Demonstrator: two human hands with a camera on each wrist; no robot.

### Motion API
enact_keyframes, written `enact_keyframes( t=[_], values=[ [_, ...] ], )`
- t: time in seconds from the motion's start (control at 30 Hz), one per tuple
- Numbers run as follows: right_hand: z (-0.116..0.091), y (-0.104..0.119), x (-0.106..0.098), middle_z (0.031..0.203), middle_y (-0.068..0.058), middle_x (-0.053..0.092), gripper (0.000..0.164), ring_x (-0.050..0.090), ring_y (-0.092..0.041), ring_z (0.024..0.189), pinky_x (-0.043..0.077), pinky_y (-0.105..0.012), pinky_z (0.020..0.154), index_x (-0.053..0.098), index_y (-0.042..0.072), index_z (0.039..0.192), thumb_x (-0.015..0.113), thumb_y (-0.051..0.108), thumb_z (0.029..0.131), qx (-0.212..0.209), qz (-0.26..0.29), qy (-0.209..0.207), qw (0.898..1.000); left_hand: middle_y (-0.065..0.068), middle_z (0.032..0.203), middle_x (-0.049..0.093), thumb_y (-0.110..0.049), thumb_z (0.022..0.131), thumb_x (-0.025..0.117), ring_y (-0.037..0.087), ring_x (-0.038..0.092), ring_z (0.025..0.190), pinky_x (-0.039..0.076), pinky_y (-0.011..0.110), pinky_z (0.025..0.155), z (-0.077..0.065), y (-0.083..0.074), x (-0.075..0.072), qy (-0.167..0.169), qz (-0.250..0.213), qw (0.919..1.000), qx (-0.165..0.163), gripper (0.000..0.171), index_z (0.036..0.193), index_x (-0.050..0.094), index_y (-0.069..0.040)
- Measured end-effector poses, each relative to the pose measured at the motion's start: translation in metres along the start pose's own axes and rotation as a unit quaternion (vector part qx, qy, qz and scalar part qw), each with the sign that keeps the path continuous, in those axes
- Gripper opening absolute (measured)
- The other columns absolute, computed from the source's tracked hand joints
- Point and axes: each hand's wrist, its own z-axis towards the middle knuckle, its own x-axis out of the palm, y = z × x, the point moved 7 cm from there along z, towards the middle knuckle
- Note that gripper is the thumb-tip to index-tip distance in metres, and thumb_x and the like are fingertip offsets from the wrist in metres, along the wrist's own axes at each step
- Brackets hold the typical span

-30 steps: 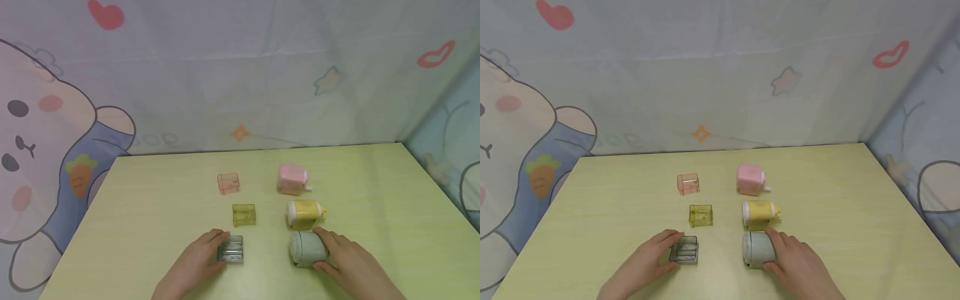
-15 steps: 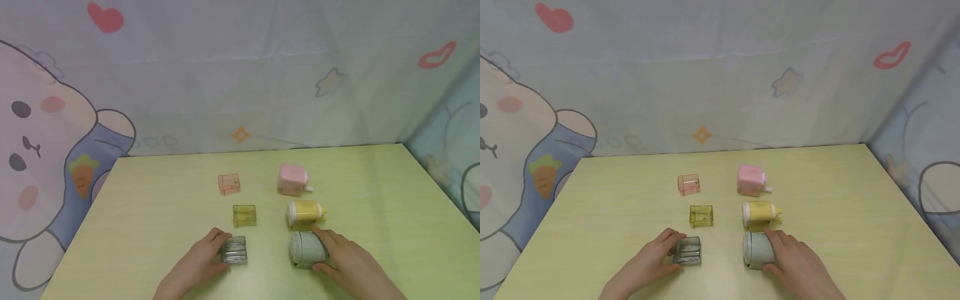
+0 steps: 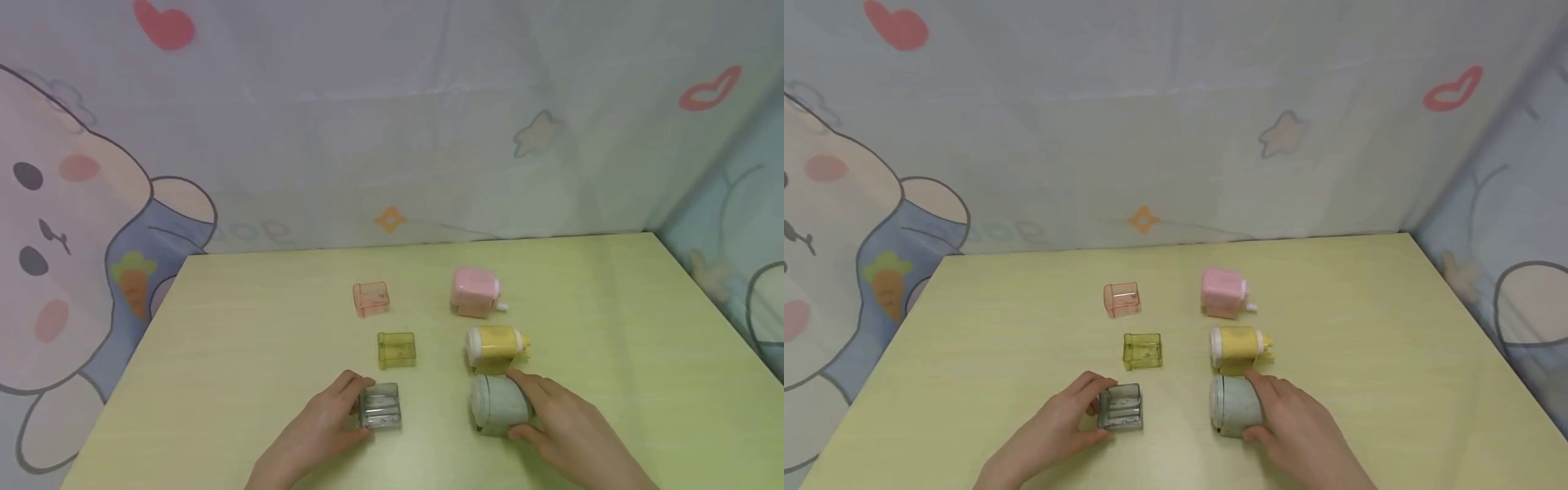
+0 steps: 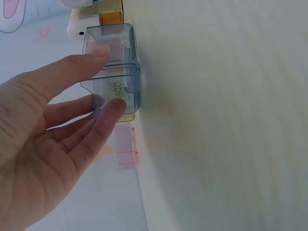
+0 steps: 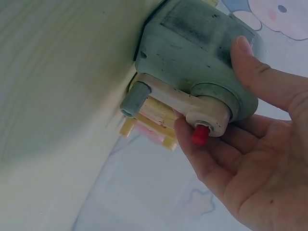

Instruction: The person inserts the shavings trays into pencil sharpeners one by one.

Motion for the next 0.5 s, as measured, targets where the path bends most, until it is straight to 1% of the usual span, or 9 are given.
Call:
enact_keyframes(
  t=[0.23,0.5],
  values=[
    [0.001,-0.0007,0.0014,0.106,-0.017,0.063,0.07,0.057,-0.026,0.094,0.053,-0.046,0.072,0.05,-0.002,0.12,0.078,0.024,0.061,0.003,-0.001,-0.004,1.0,0.001,0.111,0.051,-0.018,0.07,0.074,0.009,0.05,0.08,0.052,0.026,0.069,0.003,-0.0009,0.0005,0.004,-0.001,1.0,0.0,0.056,0.119,0.049,-0.005],
    [0.0037,0.0007,0.0018,0.106,-0.016,0.063,0.071,0.057,-0.025,0.093,0.053,-0.045,0.071,0.05,0.001,0.121,0.08,0.022,0.06,-0.008,0.009,-0.013,1.0,-0.001,0.11,0.051,-0.019,0.07,0.074,0.01,0.05,0.081,0.052,0.026,0.071,0.0072,-0.0055,0.0039,0.002,-0.009,0.9998,0.016,0.054,0.117,0.049,-0.007]
  ],
)
